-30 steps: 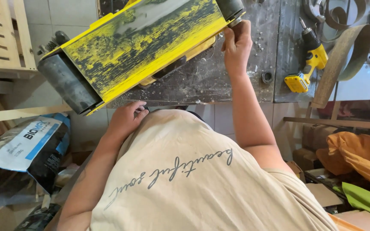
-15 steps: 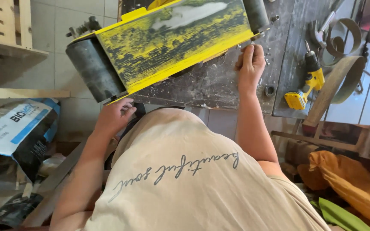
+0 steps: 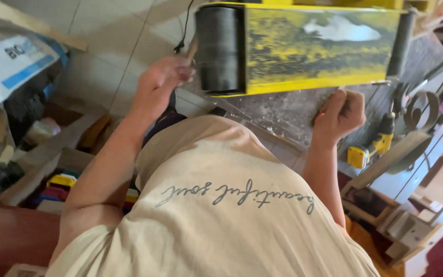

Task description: Removing an old sanding belt from a benchtop belt sander and cleaning the rollers with a utility knife.

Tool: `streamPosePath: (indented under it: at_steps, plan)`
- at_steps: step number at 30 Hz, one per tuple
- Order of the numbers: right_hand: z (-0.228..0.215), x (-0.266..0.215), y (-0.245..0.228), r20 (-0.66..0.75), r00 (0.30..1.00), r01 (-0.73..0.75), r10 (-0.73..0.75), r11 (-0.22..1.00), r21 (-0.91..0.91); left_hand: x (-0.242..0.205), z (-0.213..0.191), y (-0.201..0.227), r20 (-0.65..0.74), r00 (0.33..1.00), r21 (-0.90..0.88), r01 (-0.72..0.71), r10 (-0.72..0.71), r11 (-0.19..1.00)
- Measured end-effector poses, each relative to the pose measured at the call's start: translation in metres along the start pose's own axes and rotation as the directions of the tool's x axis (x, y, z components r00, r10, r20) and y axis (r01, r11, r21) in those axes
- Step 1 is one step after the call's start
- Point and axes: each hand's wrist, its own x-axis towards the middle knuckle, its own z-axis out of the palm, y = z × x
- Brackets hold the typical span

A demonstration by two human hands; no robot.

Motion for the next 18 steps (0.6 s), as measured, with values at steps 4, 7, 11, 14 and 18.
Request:
streamPosePath:
  at_steps: [4, 7, 11, 14, 18]
  plan:
    - [0.020, 0.008, -0.045, 0.052, 0.995, 0.095, -0.090, 0.991, -0.094, 0.002, 0.000, 0.005, 0.085, 0.992, -0.241, -0.076, 0.099, 0.968]
    - [0.049, 0.017, -0.086, 0.050, 0.960, 0.279, -0.275, 0.953, -0.118, 0.011, 0.003, 0.034, 0.194, 0.981, -0.153, 0.023, 0.008, 0.988]
    - [0.074, 0.027, -0.118, 0.161, 0.917, 0.386, -0.366, 0.914, -0.125, 0.020, 0.006, 0.059, 0.193, 0.979, -0.103, 0.094, -0.073, 0.990]
    - [0.087, 0.028, -0.132, 0.198, 0.909, 0.397, -0.366, 0.905, -0.151, 0.035, 0.011, 0.056, 0.172, 0.982, -0.054, 0.082, -0.071, 0.995]
    - [0.095, 0.029, -0.138, 0.196, 0.916, 0.379, -0.349, 0.914, -0.145, 0.052, 0.007, 0.042, 0.226, 0.950, 0.011, 0.221, -0.217, 0.975]
